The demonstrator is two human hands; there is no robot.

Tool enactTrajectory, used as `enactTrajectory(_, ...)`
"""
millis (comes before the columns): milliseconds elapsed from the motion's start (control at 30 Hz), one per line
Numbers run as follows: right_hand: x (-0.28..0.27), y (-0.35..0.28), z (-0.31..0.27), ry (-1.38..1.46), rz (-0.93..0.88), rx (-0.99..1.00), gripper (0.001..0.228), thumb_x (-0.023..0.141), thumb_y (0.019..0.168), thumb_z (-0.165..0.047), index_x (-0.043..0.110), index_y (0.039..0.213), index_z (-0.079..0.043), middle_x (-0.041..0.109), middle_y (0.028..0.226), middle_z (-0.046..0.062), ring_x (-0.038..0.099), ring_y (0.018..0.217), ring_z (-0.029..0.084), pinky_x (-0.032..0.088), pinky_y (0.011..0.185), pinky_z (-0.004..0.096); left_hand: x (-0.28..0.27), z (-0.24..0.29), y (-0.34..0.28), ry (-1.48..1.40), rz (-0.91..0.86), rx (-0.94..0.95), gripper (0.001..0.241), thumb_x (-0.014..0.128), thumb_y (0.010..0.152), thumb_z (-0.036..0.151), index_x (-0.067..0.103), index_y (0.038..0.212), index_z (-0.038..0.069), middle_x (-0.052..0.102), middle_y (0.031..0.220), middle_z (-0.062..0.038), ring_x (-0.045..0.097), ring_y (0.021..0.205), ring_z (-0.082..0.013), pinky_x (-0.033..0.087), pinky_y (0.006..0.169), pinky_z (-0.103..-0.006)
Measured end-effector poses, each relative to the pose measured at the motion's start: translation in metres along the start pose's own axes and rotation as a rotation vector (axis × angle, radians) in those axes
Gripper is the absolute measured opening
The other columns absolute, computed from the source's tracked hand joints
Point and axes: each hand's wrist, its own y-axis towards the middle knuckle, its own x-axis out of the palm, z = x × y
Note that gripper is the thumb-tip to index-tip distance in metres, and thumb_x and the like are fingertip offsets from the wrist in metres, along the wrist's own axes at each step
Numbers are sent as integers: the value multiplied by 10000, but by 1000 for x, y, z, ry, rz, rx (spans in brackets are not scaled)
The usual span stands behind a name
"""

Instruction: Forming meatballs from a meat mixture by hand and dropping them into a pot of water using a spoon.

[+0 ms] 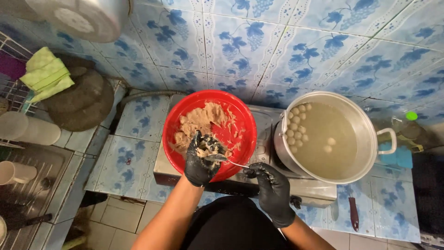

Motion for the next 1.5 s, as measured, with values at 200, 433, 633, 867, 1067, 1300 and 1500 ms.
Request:
enactTrajectory(200, 9, -3, 3, -92, -42, -239, 149, 565, 973, -90, 688, 1039, -38, 760, 966, 106, 766, 882, 229, 628, 816, 326, 7, 1, -14, -38, 2, -12, 539, 510, 933, 371, 554, 1408, 122, 603, 1399, -123, 569, 1272, -337, 461, 1092, -493)
enactTrajectory(433, -1, -5, -16, -177, 35, -149, 189, 534, 959, -54, 723, 963, -47, 765, 939, 67, 748, 876, 193, 597, 826, 298, 9, 6, -18, -93, 2, -19, 524, 500, 946, 368, 568, 1393, 104, 612, 1385, -138, 580, 1251, -349, 466, 1083, -499)
enactTrajectory(633, -11, -9, -10, -134, 194, -87, 212, 519, 1001, -104, 710, 962, -22, 754, 917, 83, 736, 890, 205, 596, 845, 319, 1, 2, -8, 1, 77, 95, 345, 589, 930, 231, 637, 1229, 65, 668, 1155, -134, 638, 1021, -322, 526, 890, -474)
enactTrajectory(867, -15, -24, 18, -43, 260, 17, 200, 549, 1004, -101, 708, 1049, 11, 757, 963, 119, 745, 838, 215, 610, 826, 334, -23, -13, 4, 629, 5, 468, 276, 784, 803, 252, 764, 1017, 80, 791, 1000, -96, 746, 972, -245, 597, 912, -412)
enactTrajectory(1067, -14, -26, 16, -55, 257, 15, 219, 536, 1011, -123, 708, 1057, 6, 755, 950, 105, 739, 853, 210, 613, 813, 340, -25, -12, 22, 321, -256, 360, 451, 531, 1022, 321, 404, 621, 159, 451, 603, -24, 413, 533, -147, 334, 527, -320)
enactTrajectory(1300, -11, -29, 16, -65, 240, 51, 249, 527, 1001, -143, 696, 1101, 11, 772, 920, 123, 755, 868, 230, 604, 857, 351, -17, 1, 5, 499, -24, 446, 137, 777, 817, 107, 738, 934, 48, 750, 937, -82, 683, 860, -204, 577, 802, -370)
enactTrajectory(1500, -8, -25, 3, -65, 263, 33, 261, 519, 1014, -153, 693, 1124, 8, 762, 898, 130, 752, 823, 237, 604, 827, 358, -58, -12, 53, 206, -354, 527, 61, 625, 952, 12, 626, 1013, 13, 608, 918, -75, 620, 809, -152, 524, 723, -224)
